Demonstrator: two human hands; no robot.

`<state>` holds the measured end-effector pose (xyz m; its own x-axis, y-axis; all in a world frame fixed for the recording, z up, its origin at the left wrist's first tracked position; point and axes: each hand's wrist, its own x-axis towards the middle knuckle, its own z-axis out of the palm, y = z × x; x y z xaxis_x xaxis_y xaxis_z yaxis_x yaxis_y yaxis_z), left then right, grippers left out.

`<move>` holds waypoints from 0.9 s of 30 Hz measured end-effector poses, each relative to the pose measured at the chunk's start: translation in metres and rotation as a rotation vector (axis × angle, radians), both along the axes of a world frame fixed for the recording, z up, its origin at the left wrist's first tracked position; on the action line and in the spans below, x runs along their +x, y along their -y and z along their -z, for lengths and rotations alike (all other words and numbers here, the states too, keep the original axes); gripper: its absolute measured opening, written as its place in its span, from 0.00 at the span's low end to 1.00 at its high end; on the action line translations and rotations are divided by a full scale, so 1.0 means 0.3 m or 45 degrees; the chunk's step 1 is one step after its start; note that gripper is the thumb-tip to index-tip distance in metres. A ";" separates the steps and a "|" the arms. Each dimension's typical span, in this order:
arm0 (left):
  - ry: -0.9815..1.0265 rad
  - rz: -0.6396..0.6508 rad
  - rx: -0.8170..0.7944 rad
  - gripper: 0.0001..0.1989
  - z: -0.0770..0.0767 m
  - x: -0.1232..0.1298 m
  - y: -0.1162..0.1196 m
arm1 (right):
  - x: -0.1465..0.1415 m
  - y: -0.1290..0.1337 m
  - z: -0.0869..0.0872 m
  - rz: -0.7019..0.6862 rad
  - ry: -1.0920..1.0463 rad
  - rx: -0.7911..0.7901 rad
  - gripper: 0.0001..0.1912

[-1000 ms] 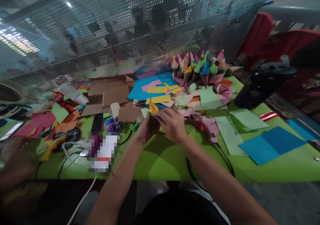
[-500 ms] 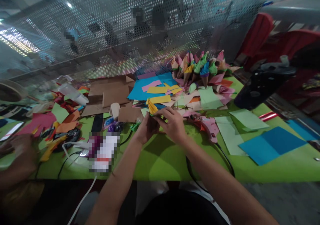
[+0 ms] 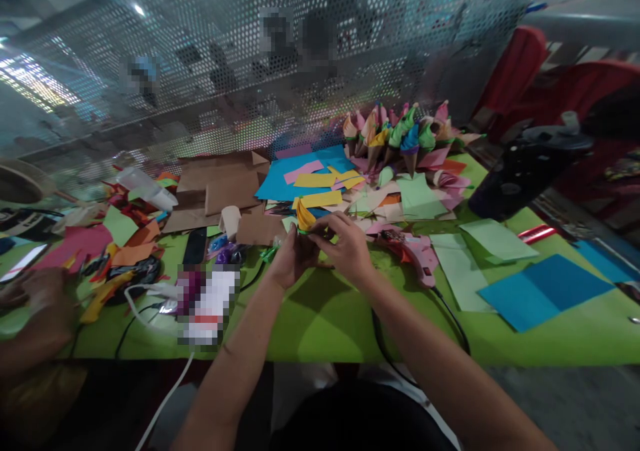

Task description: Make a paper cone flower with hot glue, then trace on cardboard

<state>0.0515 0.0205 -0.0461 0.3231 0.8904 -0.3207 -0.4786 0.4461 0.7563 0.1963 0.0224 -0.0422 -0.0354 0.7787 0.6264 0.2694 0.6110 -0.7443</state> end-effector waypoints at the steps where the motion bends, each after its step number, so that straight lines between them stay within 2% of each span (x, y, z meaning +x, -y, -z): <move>1: -0.001 0.016 -0.006 0.27 -0.003 -0.001 0.002 | 0.001 -0.001 0.000 -0.006 -0.012 0.001 0.01; 8: -0.003 0.038 0.055 0.22 0.005 -0.010 0.012 | 0.006 -0.001 -0.005 -0.048 -0.033 -0.043 0.02; 13: -0.058 0.065 0.096 0.28 0.022 -0.014 0.004 | 0.003 -0.005 -0.006 -0.032 -0.053 -0.057 0.05; 20: -0.085 0.218 0.151 0.34 -0.010 -0.019 -0.006 | 0.008 -0.008 -0.006 -0.055 -0.244 -0.160 0.04; 22: -0.088 0.204 0.138 0.33 -0.016 -0.017 -0.005 | 0.009 -0.010 -0.004 -0.055 -0.261 -0.178 0.05; 27: -0.052 0.055 0.026 0.27 -0.021 -0.007 0.003 | 0.004 -0.016 0.002 -0.069 -0.170 -0.171 0.09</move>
<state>0.0494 0.0195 -0.0397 0.3481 0.8824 -0.3165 -0.4279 0.4500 0.7838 0.1975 0.0272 -0.0427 -0.0028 0.8546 0.5192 0.1324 0.5150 -0.8469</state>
